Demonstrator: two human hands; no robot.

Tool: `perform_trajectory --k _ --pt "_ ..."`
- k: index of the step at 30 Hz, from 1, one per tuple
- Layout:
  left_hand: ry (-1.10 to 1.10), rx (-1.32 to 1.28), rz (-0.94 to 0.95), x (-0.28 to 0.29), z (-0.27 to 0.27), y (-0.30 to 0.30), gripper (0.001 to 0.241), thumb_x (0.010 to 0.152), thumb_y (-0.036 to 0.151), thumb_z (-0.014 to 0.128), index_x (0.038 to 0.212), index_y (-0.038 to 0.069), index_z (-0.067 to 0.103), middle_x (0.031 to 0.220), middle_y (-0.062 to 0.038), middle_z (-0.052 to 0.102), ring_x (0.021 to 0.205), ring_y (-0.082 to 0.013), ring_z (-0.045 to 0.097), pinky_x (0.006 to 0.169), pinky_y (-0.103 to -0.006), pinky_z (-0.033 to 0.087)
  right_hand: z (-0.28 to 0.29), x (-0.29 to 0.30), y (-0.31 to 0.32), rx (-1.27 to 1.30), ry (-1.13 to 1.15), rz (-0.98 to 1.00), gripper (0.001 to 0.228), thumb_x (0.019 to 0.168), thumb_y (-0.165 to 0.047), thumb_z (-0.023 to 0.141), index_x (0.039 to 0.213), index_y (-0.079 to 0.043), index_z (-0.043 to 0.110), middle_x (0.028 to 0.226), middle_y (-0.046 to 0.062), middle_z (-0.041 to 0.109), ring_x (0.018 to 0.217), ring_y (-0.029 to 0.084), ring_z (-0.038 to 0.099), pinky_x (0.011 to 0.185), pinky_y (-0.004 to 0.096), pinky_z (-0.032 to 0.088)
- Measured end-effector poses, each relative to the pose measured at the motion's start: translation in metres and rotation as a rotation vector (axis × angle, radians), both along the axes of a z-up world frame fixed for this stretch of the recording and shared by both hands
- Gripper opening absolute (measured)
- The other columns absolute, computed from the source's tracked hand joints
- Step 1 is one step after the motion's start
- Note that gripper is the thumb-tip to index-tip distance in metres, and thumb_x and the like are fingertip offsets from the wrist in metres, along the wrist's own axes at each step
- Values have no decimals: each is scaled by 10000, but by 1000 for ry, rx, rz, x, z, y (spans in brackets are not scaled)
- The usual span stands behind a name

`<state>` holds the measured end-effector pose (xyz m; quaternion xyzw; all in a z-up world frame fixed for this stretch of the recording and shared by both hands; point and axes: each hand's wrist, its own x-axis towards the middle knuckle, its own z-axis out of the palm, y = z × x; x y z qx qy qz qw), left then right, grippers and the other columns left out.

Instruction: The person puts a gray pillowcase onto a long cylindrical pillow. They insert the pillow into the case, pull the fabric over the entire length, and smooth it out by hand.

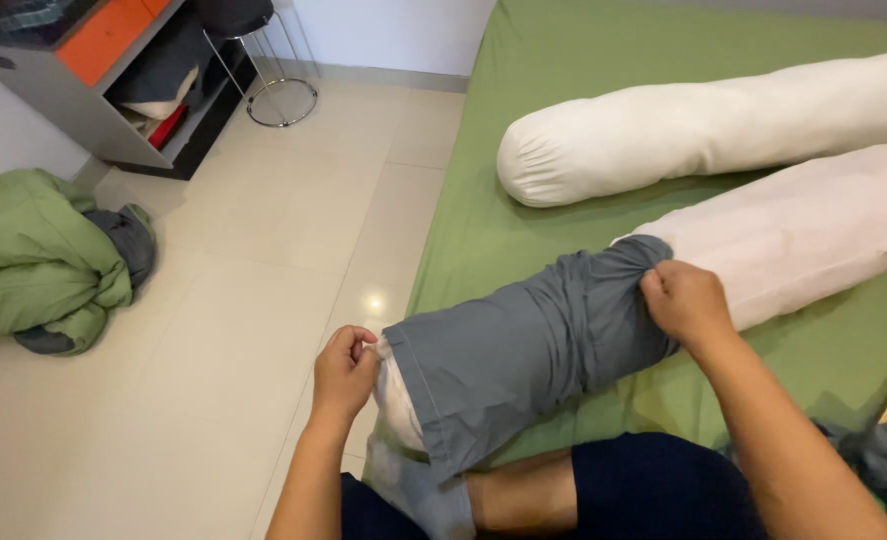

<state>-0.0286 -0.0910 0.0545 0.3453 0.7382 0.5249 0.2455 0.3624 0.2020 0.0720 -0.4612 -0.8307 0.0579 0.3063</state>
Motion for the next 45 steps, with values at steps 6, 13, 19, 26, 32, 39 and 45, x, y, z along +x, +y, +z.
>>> perform_trajectory --k 6,13,19,26,32,39,45 --pt "837 -110 -206 76 41 15 830 670 565 826 1290 59 607 1265 -187 572 1230 -395 502 1050 -616 336 33 -50 -59 -109 -151 186 479 876 -460 682 975 9 688 1028 225 696 891 446 656 763 507 523" --pt "1085 -223 -304 98 41 44 1002 591 662 817 1320 34 538 1293 -204 523 1228 -383 474 1017 -602 335 -5 -90 -92 -153 -459 68 343 892 -363 608 932 -22 608 852 188 709 733 410 716 649 512 572" --pt "1006 -107 -351 69 3 46 672 646 648 822 914 74 599 869 -104 631 866 -325 619 775 -454 481 16 -31 -10 -67 -658 -11 199 923 -253 543 960 -82 636 867 171 735 751 357 737 628 492 583" --pt "1010 84 -285 58 -6 42 619 610 605 863 764 82 570 765 -92 621 765 -328 625 698 -445 489 18 29 38 -567 -302 -70 510 872 -542 662 985 -52 746 868 158 743 834 340 717 763 447 595" --pt "1015 126 -315 69 -18 21 632 569 598 902 702 98 539 705 -91 579 713 -328 605 644 -442 471 19 -29 8 -474 -188 -123 661 892 -574 743 1146 32 666 964 264 738 910 382 704 825 436 546" --pt "1001 159 -392 39 28 20 617 580 550 918 657 90 515 658 -104 579 657 -336 615 613 -441 491 46 36 40 -1037 254 92 477 817 -344 784 1084 50 746 906 188 764 776 255 676 717 406 549" --pt "538 -183 -498 11 73 55 580 560 516 921 768 62 626 698 -136 671 683 -353 686 620 -443 535 39 83 116 -951 478 -145 368 1036 -271 775 1010 86 691 854 179 663 726 306 580 651 461 465"
